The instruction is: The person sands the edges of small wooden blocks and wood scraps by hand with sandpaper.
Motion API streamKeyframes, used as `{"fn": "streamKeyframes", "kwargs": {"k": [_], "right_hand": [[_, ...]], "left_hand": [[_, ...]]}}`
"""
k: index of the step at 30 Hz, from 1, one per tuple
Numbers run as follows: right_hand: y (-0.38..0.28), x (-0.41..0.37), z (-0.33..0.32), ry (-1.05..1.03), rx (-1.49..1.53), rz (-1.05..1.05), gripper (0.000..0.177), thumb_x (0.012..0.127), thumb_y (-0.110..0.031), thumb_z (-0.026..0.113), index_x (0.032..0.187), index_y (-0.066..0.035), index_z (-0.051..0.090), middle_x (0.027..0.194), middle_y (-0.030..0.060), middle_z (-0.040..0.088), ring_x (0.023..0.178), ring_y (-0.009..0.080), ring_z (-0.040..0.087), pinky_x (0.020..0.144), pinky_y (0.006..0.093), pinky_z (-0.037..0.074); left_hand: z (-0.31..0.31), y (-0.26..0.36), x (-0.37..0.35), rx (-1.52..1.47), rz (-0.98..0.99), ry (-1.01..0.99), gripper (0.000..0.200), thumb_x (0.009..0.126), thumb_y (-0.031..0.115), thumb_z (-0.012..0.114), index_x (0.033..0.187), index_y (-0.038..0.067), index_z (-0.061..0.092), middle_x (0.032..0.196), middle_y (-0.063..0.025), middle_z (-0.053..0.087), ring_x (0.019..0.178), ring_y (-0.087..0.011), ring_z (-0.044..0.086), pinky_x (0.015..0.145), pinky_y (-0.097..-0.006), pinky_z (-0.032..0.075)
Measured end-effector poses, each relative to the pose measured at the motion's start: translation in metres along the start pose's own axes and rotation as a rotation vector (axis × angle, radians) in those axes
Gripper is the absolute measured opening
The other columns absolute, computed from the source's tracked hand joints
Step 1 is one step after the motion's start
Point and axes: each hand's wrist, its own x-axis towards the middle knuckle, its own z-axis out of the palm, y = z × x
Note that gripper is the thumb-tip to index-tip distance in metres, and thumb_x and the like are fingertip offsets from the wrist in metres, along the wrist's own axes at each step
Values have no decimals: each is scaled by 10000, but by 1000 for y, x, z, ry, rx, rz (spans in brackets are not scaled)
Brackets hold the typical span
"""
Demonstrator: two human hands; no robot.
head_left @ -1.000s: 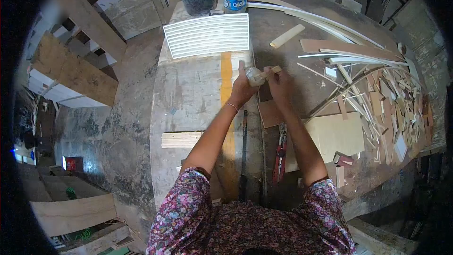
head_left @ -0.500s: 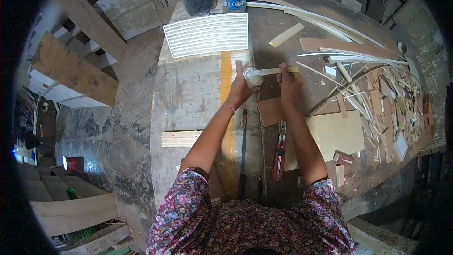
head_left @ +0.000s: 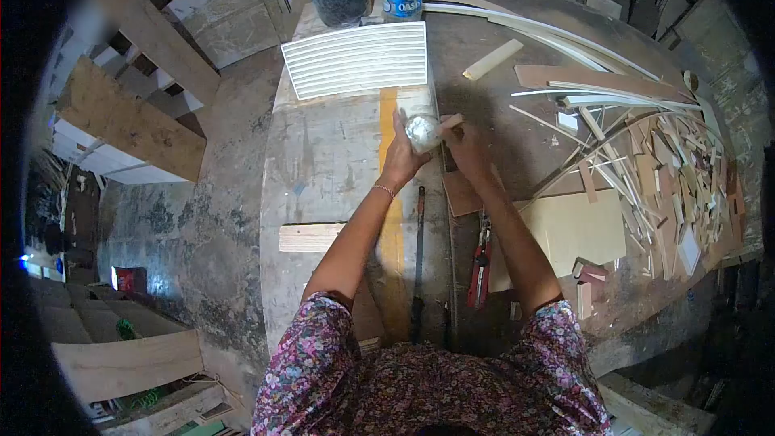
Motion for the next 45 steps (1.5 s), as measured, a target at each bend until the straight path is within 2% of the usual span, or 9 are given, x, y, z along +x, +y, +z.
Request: {"fn": "streamKeyframes", "kwargs": {"k": [8, 15, 25, 31, 35, 36, 37, 40, 45], "right_hand": [[18, 31, -13, -125, -262, 26, 301, 788, -71, 516, 1084, -25, 547, 910, 160, 600, 847, 284, 587, 766, 351, 453], [69, 97, 4, 109, -647, -239, 348, 792, -233, 582, 1095, -65, 549, 1055, 162, 539, 973, 336, 515, 826, 436, 420], [187, 183, 18, 7, -827, 39, 600, 807, -582, 424, 1198, -136, 508, 1270, 197, 385, 1109, 443, 409, 916, 546, 326], [173, 162, -18, 463, -614, 81, 361, 838, -313, 471, 841, 27, 591, 748, 176, 628, 678, 320, 625, 559, 409, 496], [183, 149, -61, 177, -1005, -2, 325, 759, -300, 567, 826, 17, 589, 786, 202, 612, 732, 295, 620, 622, 418, 488], [157, 139, -75, 156, -843, 325, 337, 737, -304, 591, 823, 21, 588, 796, 205, 613, 733, 292, 619, 627, 420, 486], [150, 129, -96, 11, -962, 144, 320, 732, -266, 598, 834, 37, 581, 801, 195, 616, 721, 279, 617, 621, 408, 487], [148, 108, -129, 240, 318, 552, 229, 757, -116, 582, 901, 62, 573, 805, 140, 623, 706, 227, 610, 603, 331, 488], [-1, 4, -128, 84, 476, 328, 290, 832, -145, 557, 1088, -9, 548, 909, 89, 613, 692, 177, 586, 579, 283, 479]], "left_hand": [[-22, 5, 1, 7, -15, -41, 1095, 592, 154, 795, 1352, -39, 32, 1297, -266, 355, 1194, -392, 366, 970, -411, 341], [-25, 35, 24, 187, 247, 26, 842, 697, 267, 723, 1344, 39, 234, 1371, -185, 287, 1281, -356, 251, 977, -621, 177], [-34, 54, 74, 184, 205, -9, 610, 847, 407, 503, 1282, 6, 360, 1330, -211, 345, 1251, -364, 285, 1007, -581, 151], [-104, 42, 21, 347, 154, 98, 593, 838, 404, 535, 1271, 29, 383, 1299, -213, 394, 1238, -353, 324, 1027, -440, 241], [-155, 34, -61, 419, 61, 170, 500, 803, 291, 614, 1201, 29, 462, 1216, -191, 482, 1092, -326, 479, 914, -370, 379], [-165, 35, -87, 399, -4, 160, 476, 801, 269, 618, 1188, 32, 476, 1200, -182, 498, 1052, -314, 512, 884, -358, 403], [-178, 34, -106, 378, -47, 159, 451, 799, 247, 623, 1174, 35, 490, 1183, -173, 514, 1012, -301, 545, 855, -346, 428], [-198, 19, -177, 418, -139, 151, 377, 806, 202, 614, 1135, 35, 533, 1104, -138, 577, 929, -216, 590, 798, -293, 450], [-203, -8, -271, 59, -399, 238, 317, 800, 71, 588, 1110, 19, 556, 1050, -113, 607, 902, -178, 582, 790, -288, 450]]}}
